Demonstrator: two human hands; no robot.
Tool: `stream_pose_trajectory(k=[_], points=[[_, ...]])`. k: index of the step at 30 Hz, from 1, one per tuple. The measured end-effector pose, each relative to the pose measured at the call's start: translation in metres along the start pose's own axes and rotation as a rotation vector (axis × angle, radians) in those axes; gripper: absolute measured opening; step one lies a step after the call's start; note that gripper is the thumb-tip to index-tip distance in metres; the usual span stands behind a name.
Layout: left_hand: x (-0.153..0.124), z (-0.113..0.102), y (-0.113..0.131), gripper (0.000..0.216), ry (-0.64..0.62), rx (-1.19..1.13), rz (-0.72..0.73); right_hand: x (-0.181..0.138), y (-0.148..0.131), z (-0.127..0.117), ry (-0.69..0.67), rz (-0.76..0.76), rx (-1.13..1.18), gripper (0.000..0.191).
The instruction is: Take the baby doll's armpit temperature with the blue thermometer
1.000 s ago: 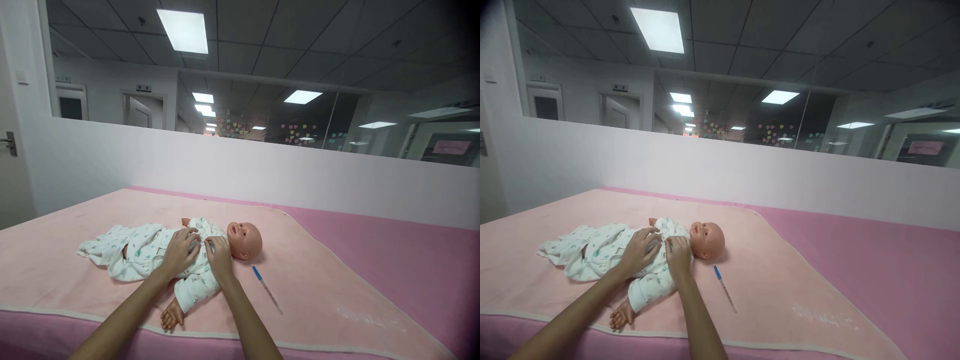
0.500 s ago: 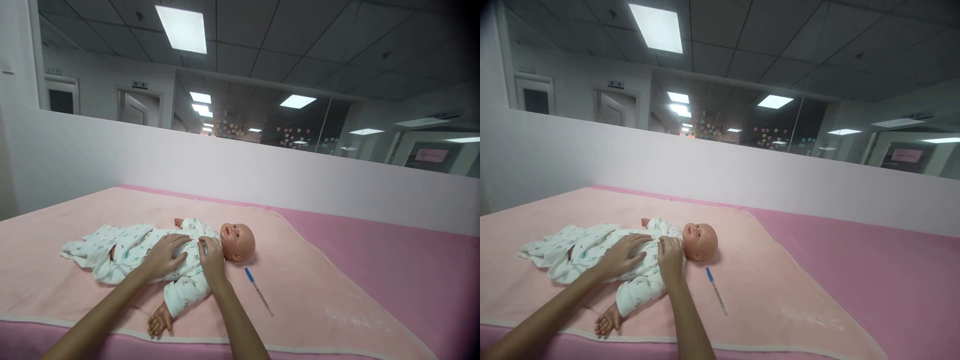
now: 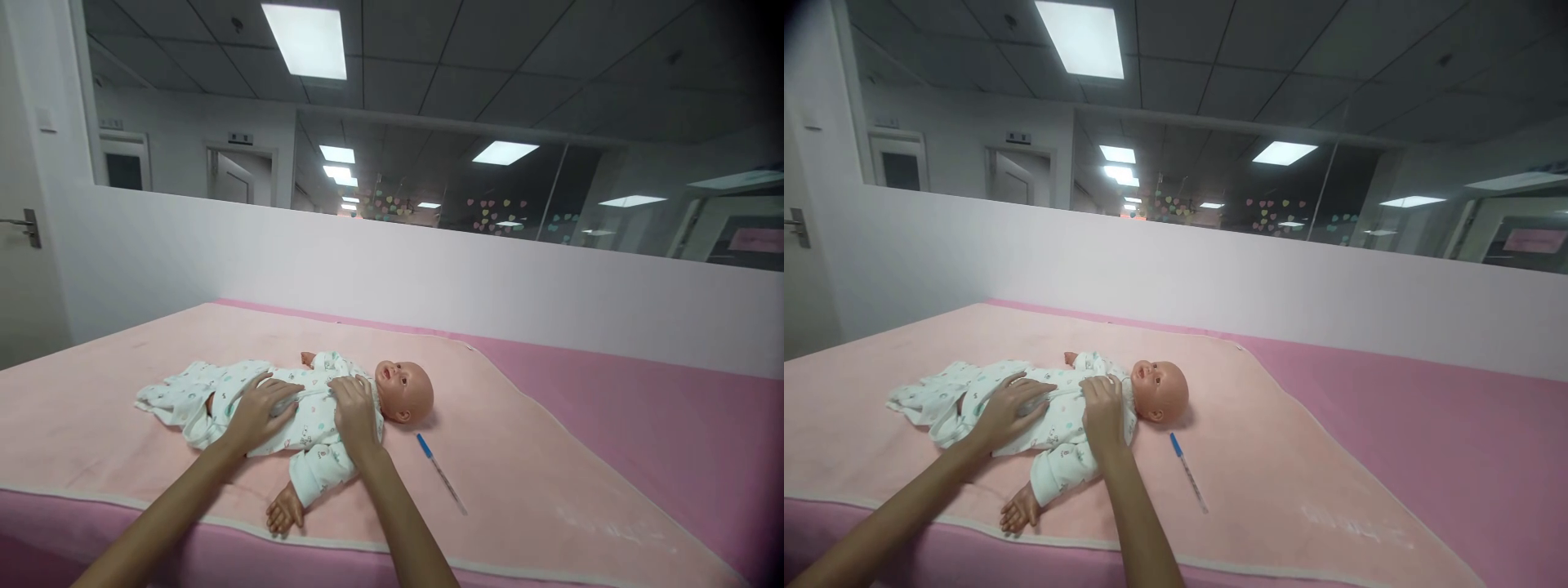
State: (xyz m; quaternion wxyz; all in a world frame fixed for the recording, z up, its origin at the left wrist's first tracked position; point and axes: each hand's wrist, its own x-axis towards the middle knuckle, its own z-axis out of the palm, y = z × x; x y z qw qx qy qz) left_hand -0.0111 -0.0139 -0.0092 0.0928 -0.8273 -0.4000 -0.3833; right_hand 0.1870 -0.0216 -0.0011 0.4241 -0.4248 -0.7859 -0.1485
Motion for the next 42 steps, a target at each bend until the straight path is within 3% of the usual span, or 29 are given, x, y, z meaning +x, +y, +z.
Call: stream_pose_trajectory(k=[5, 8, 25, 42], points=[[0.000, 0.000, 0.005, 0.028, 0.036, 0.074, 0.064, 0.017, -0.021, 0.015, -0.070, -0.032, 0.041, 0.010], [0.001, 0.001, 0.004, 0.026, 0.062, 0.089, 0.071, 0.018, -0.022, 0.024, -0.073, 0.002, 0.063, 0.008], [0.002, 0.004, 0.003, 0.021, 0.008, 0.064, 0.044, 0.009, -0.015, 0.035, 0.013, 0.114, 0.101, 0.009], [0.004, 0.004, -0.004, 0.028, -0.052, -0.239, -0.102, 0.010, -0.018, 0.029, -0.020, 0.095, 0.093, 0.012]])
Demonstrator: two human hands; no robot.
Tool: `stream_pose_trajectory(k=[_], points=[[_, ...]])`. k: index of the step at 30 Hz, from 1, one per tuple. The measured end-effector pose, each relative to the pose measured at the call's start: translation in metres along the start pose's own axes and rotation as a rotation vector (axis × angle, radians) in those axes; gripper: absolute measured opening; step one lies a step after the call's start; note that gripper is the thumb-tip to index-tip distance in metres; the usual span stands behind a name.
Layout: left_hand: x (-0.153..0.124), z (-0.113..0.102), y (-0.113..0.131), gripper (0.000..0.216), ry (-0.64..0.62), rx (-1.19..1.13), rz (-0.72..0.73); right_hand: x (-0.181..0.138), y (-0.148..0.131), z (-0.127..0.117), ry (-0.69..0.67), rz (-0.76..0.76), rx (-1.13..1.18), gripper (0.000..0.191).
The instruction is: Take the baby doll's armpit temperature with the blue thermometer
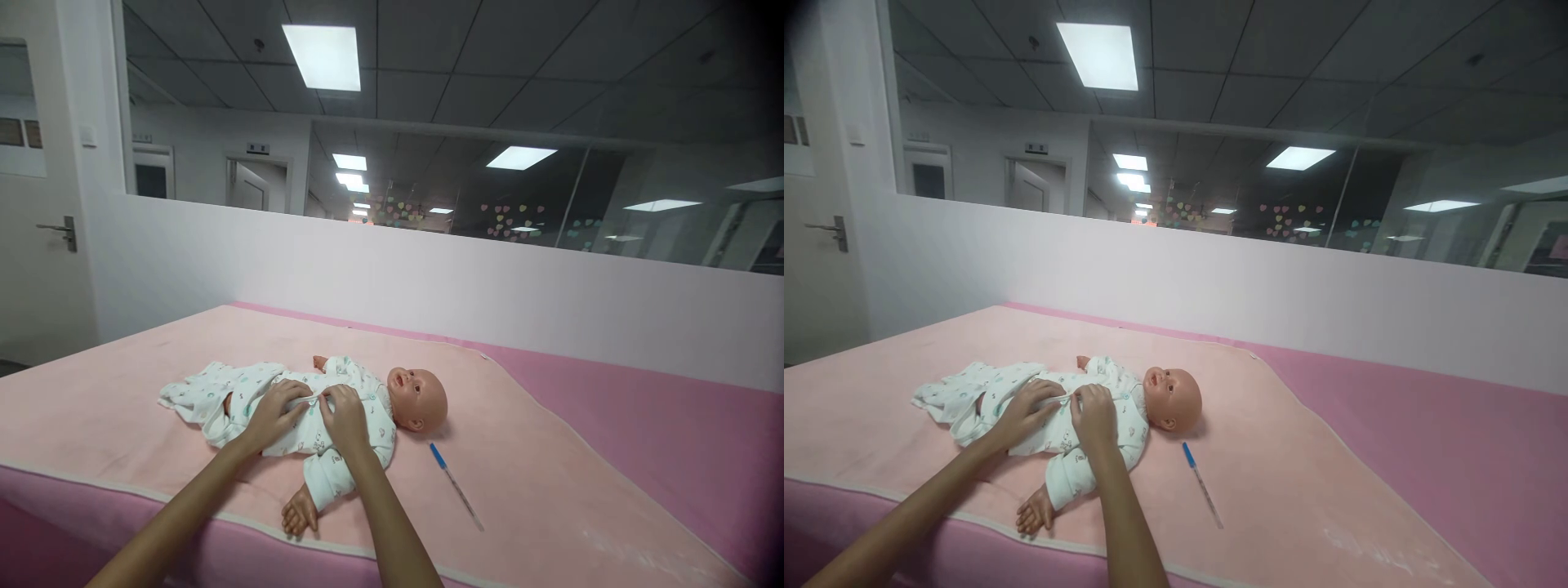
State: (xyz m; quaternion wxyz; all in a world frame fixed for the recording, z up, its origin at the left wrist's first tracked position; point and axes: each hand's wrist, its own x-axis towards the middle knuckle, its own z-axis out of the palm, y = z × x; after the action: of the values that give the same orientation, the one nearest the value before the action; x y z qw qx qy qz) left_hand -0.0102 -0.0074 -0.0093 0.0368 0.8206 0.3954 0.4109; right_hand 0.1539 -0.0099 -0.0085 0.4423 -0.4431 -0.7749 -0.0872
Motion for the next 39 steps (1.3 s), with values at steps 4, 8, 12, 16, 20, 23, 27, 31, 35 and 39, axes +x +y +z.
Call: stream_pose_trajectory(k=[4, 8, 12, 16, 20, 23, 27, 31, 35, 39], points=[[0.001, -0.001, 0.000, 0.029, -0.011, -0.089, -0.035, 0.000, -0.001, 0.000, -0.010, 0.014, 0.011, 0.012], [0.001, -0.004, 0.001, 0.026, -0.030, -0.206, -0.063, -0.002, -0.001, 0.000, 0.003, 0.017, 0.023, 0.011], [0.000, -0.005, 0.002, 0.025, -0.071, -0.273, -0.084, -0.004, -0.002, 0.000, 0.011, 0.018, 0.019, 0.011], [-0.007, 0.000, 0.007, 0.026, 0.034, -0.181, -0.108, -0.003, -0.002, -0.001, 0.030, 0.016, 0.011, 0.012], [-0.015, 0.004, 0.015, 0.027, 0.108, -0.005, -0.073, -0.002, -0.002, -0.001, 0.034, 0.029, 0.042, 0.013], [-0.017, 0.005, 0.021, 0.022, 0.129, 0.100, -0.064, -0.001, -0.002, 0.001, 0.037, 0.064, 0.082, 0.017], [-0.017, 0.007, 0.024, 0.019, 0.158, 0.132, -0.087, -0.002, -0.003, 0.003, 0.027, 0.076, 0.127, 0.020], [-0.014, 0.008, 0.015, 0.016, 0.167, 0.024, -0.194, -0.005, -0.002, 0.004, 0.020, 0.108, 0.162, 0.020], [-0.005, -0.011, 0.021, 0.021, 0.285, -0.362, -0.393, -0.005, 0.000, 0.004, 0.012, 0.106, 0.181, 0.020], [-0.009, -0.033, 0.082, 0.043, 0.591, -0.639, -0.392, -0.005, 0.000, 0.003, 0.042, 0.115, 0.172, 0.022]])
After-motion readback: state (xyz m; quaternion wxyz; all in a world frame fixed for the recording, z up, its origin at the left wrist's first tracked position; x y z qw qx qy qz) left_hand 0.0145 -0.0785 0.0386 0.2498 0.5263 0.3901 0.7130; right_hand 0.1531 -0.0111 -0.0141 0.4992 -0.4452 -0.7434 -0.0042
